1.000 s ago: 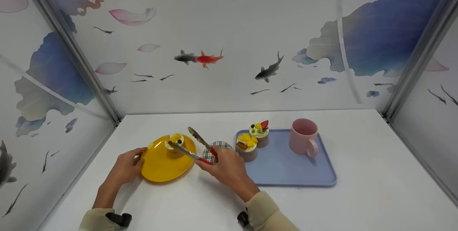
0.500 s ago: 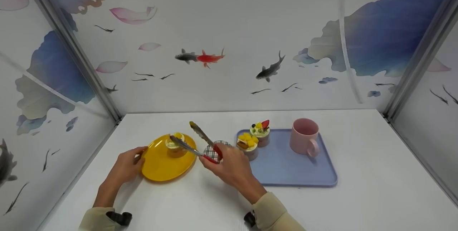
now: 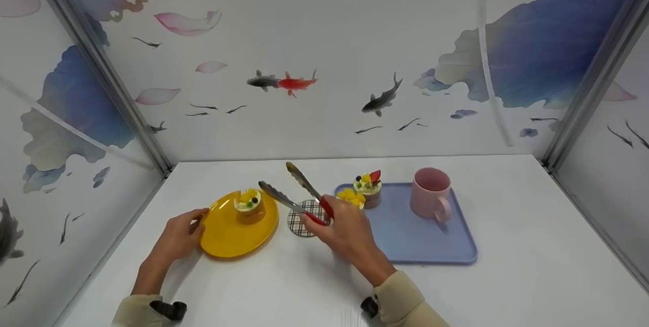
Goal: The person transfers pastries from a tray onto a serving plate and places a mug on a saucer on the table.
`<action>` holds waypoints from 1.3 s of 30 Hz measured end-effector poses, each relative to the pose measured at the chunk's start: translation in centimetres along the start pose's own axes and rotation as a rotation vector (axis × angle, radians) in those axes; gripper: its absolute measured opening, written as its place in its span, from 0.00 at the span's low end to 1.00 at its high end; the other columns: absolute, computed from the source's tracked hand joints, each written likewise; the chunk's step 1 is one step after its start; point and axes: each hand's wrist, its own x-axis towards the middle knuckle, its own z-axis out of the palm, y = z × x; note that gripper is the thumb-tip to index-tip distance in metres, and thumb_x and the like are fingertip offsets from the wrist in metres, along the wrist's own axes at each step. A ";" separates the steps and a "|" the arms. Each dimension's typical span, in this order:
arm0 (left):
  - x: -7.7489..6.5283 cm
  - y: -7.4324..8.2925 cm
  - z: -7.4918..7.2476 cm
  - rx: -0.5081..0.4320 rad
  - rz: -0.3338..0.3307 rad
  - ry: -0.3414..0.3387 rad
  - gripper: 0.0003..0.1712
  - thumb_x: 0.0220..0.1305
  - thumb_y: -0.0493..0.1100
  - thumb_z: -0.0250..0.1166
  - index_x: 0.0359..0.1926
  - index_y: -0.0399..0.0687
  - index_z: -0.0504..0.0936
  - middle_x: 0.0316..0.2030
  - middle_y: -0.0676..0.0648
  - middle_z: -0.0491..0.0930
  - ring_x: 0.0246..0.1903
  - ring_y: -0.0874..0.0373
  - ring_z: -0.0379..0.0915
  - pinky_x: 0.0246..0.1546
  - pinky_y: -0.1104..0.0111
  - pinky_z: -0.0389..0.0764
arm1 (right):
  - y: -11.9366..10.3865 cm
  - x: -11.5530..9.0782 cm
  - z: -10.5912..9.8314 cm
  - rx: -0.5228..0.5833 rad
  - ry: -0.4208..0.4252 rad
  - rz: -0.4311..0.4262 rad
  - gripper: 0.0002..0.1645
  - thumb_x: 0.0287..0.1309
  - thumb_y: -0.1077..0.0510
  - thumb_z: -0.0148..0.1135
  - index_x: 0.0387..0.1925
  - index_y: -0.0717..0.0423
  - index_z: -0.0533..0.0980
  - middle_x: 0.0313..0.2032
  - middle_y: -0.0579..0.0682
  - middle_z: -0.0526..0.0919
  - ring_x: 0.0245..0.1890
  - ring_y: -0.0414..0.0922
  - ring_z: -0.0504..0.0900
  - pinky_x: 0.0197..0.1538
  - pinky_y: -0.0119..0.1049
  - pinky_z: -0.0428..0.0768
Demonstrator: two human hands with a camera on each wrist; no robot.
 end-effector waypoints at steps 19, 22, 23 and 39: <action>0.0 0.2 0.0 0.001 -0.008 -0.011 0.27 0.79 0.33 0.61 0.75 0.33 0.74 0.68 0.34 0.81 0.70 0.36 0.76 0.76 0.42 0.73 | 3.1 -0.6 -3.3 -0.046 0.071 -0.049 0.36 0.59 0.33 0.79 0.56 0.56 0.86 0.31 0.46 0.87 0.29 0.41 0.77 0.28 0.28 0.78; 0.1 0.0 0.0 0.011 0.004 -0.001 0.26 0.78 0.32 0.62 0.74 0.32 0.75 0.67 0.34 0.82 0.69 0.37 0.77 0.75 0.42 0.75 | 3.6 -0.8 -3.9 -0.065 0.070 -0.045 0.36 0.59 0.31 0.78 0.55 0.55 0.86 0.26 0.44 0.82 0.27 0.41 0.74 0.25 0.28 0.74; 0.1 0.0 0.0 0.015 0.010 0.003 0.26 0.77 0.32 0.62 0.73 0.32 0.76 0.66 0.34 0.82 0.69 0.37 0.78 0.75 0.43 0.76 | 3.7 -0.9 -4.0 -0.071 0.067 -0.043 0.36 0.59 0.32 0.78 0.55 0.55 0.86 0.26 0.43 0.80 0.26 0.41 0.73 0.25 0.28 0.73; 0.2 -0.3 0.1 0.009 0.010 0.004 0.26 0.78 0.32 0.62 0.73 0.33 0.76 0.66 0.34 0.82 0.68 0.37 0.78 0.75 0.43 0.76 | 5.9 -2.5 -6.3 -0.174 0.069 -0.023 0.37 0.58 0.36 0.81 0.57 0.59 0.86 0.39 0.52 0.91 0.34 0.45 0.83 0.35 0.25 0.82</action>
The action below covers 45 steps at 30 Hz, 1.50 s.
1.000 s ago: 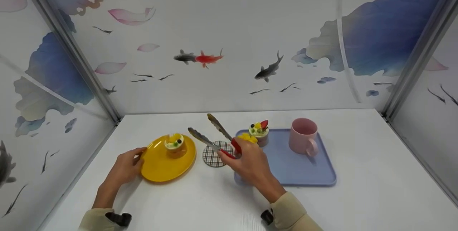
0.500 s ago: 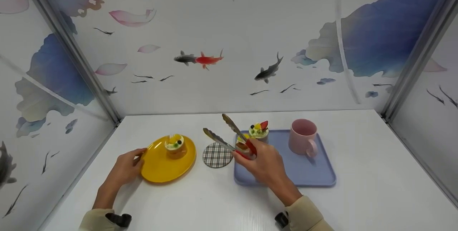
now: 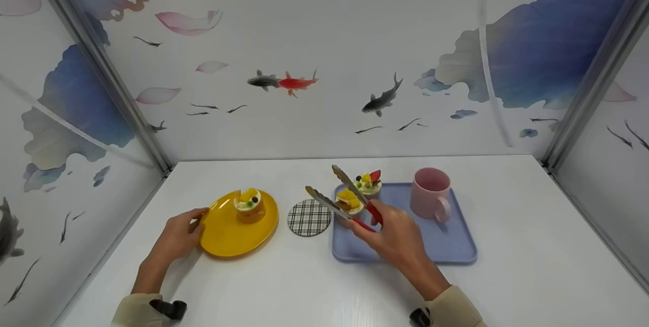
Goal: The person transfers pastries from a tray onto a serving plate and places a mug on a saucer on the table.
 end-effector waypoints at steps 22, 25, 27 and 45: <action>-0.3 0.3 -0.2 -0.002 -0.004 0.000 0.26 0.78 0.33 0.62 0.74 0.33 0.75 0.67 0.35 0.82 0.68 0.37 0.78 0.76 0.42 0.75 | 1.8 -1.7 -2.2 -0.045 -0.005 0.051 0.36 0.56 0.33 0.81 0.54 0.55 0.86 0.38 0.49 0.89 0.36 0.46 0.81 0.33 0.24 0.80; -0.3 0.2 -0.1 -0.004 -0.001 0.001 0.27 0.78 0.33 0.62 0.74 0.33 0.75 0.67 0.35 0.82 0.68 0.37 0.78 0.75 0.42 0.75 | 1.9 -1.9 -2.6 -0.049 -0.020 0.068 0.38 0.57 0.32 0.80 0.56 0.55 0.86 0.38 0.50 0.89 0.37 0.46 0.80 0.32 0.24 0.79; -0.3 0.2 -0.1 -0.004 0.001 0.001 0.27 0.78 0.33 0.62 0.74 0.33 0.75 0.66 0.35 0.82 0.68 0.37 0.78 0.75 0.42 0.75 | 2.0 -2.1 -2.8 -0.053 -0.026 0.073 0.39 0.57 0.31 0.79 0.56 0.56 0.85 0.38 0.49 0.88 0.37 0.45 0.80 0.31 0.25 0.78; -0.3 0.1 -0.1 -0.003 0.021 0.006 0.26 0.78 0.34 0.62 0.73 0.33 0.76 0.66 0.34 0.83 0.67 0.37 0.79 0.74 0.42 0.76 | 3.7 -4.0 -4.3 -0.116 -0.080 0.133 0.40 0.57 0.30 0.79 0.56 0.57 0.85 0.36 0.48 0.86 0.35 0.45 0.77 0.29 0.25 0.75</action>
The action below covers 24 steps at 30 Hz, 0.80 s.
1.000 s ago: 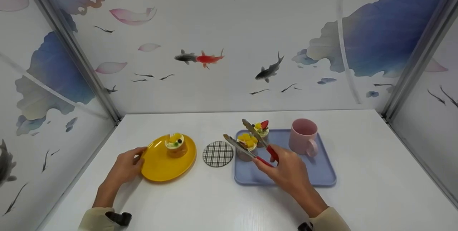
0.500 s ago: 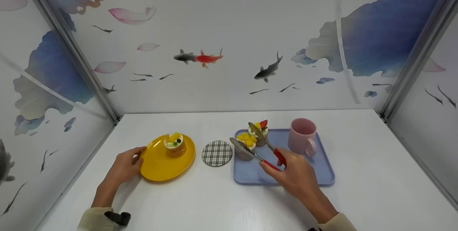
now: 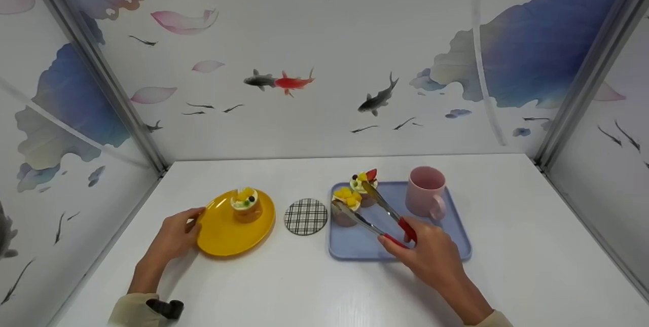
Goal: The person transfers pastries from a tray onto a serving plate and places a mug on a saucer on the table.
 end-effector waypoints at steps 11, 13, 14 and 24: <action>0.1 0.1 0.0 -0.004 -0.019 -0.006 0.26 0.78 0.34 0.62 0.73 0.33 0.76 0.66 0.34 0.83 0.67 0.37 0.78 0.75 0.42 0.75 | 0.6 0.0 -0.1 -0.020 -0.037 0.009 0.36 0.56 0.32 0.80 0.50 0.56 0.86 0.29 0.44 0.83 0.31 0.44 0.76 0.27 0.26 0.74; 0.1 0.1 0.0 -0.009 -0.022 -0.007 0.26 0.78 0.34 0.62 0.73 0.33 0.76 0.66 0.34 0.83 0.68 0.37 0.79 0.75 0.42 0.75 | 0.6 -0.1 -0.1 -0.028 -0.060 0.023 0.37 0.55 0.30 0.80 0.48 0.57 0.86 0.27 0.44 0.82 0.31 0.44 0.75 0.27 0.26 0.74; 0.1 0.1 0.0 -0.009 -0.021 -0.006 0.26 0.78 0.34 0.63 0.73 0.32 0.76 0.66 0.34 0.83 0.67 0.37 0.79 0.75 0.42 0.76 | 0.6 -0.1 -0.1 -0.030 -0.074 0.031 0.37 0.55 0.30 0.79 0.47 0.57 0.86 0.27 0.44 0.81 0.30 0.44 0.75 0.27 0.26 0.74; 0.2 0.0 0.0 -0.010 -0.029 -0.011 0.27 0.78 0.34 0.62 0.74 0.33 0.75 0.67 0.34 0.82 0.69 0.37 0.78 0.76 0.42 0.74 | 0.9 -0.1 0.0 -0.014 -0.157 0.057 0.38 0.54 0.26 0.78 0.43 0.57 0.85 0.27 0.44 0.81 0.30 0.43 0.75 0.27 0.26 0.74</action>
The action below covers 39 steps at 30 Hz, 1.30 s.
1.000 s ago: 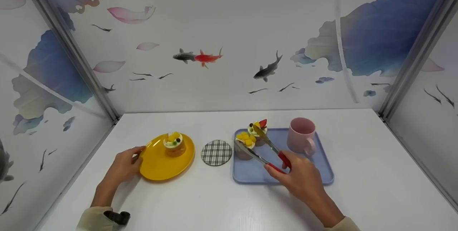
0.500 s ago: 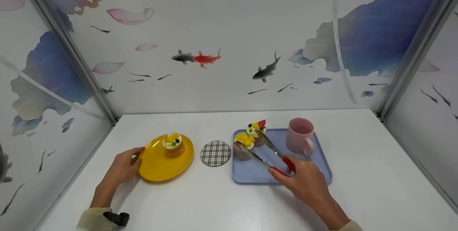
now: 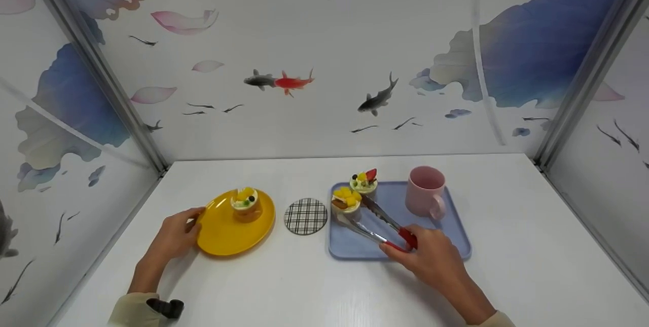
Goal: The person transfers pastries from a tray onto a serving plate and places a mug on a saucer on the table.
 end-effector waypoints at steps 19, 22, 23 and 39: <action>0.2 -0.1 0.0 0.009 -0.016 -0.019 0.28 0.78 0.34 0.62 0.75 0.34 0.74 0.68 0.34 0.81 0.70 0.37 0.77 0.76 0.42 0.74 | -0.6 2.0 1.1 0.039 -0.058 0.016 0.43 0.53 0.25 0.78 0.47 0.58 0.84 0.32 0.47 0.82 0.34 0.44 0.76 0.29 0.30 0.73; 0.1 -0.2 0.1 0.001 -0.008 -0.010 0.27 0.78 0.34 0.63 0.74 0.33 0.75 0.67 0.34 0.82 0.68 0.37 0.78 0.75 0.42 0.75 | -0.8 2.4 1.3 0.031 -0.069 0.021 0.44 0.53 0.24 0.78 0.48 0.59 0.84 0.32 0.47 0.82 0.34 0.45 0.76 0.29 0.30 0.73; 0.1 -0.1 0.1 -0.001 -0.006 -0.009 0.27 0.78 0.34 0.63 0.74 0.33 0.75 0.67 0.34 0.82 0.68 0.37 0.78 0.75 0.42 0.76 | -0.8 2.5 1.4 0.028 -0.072 0.025 0.44 0.52 0.24 0.78 0.48 0.59 0.84 0.32 0.47 0.83 0.34 0.45 0.77 0.29 0.29 0.73; -0.1 -0.2 0.1 0.012 0.031 0.013 0.26 0.77 0.33 0.63 0.72 0.32 0.77 0.65 0.34 0.84 0.66 0.37 0.80 0.73 0.43 0.78 | -1.0 3.5 2.3 0.035 -0.037 -0.013 0.43 0.50 0.28 0.82 0.50 0.60 0.85 0.29 0.46 0.82 0.32 0.44 0.76 0.28 0.28 0.73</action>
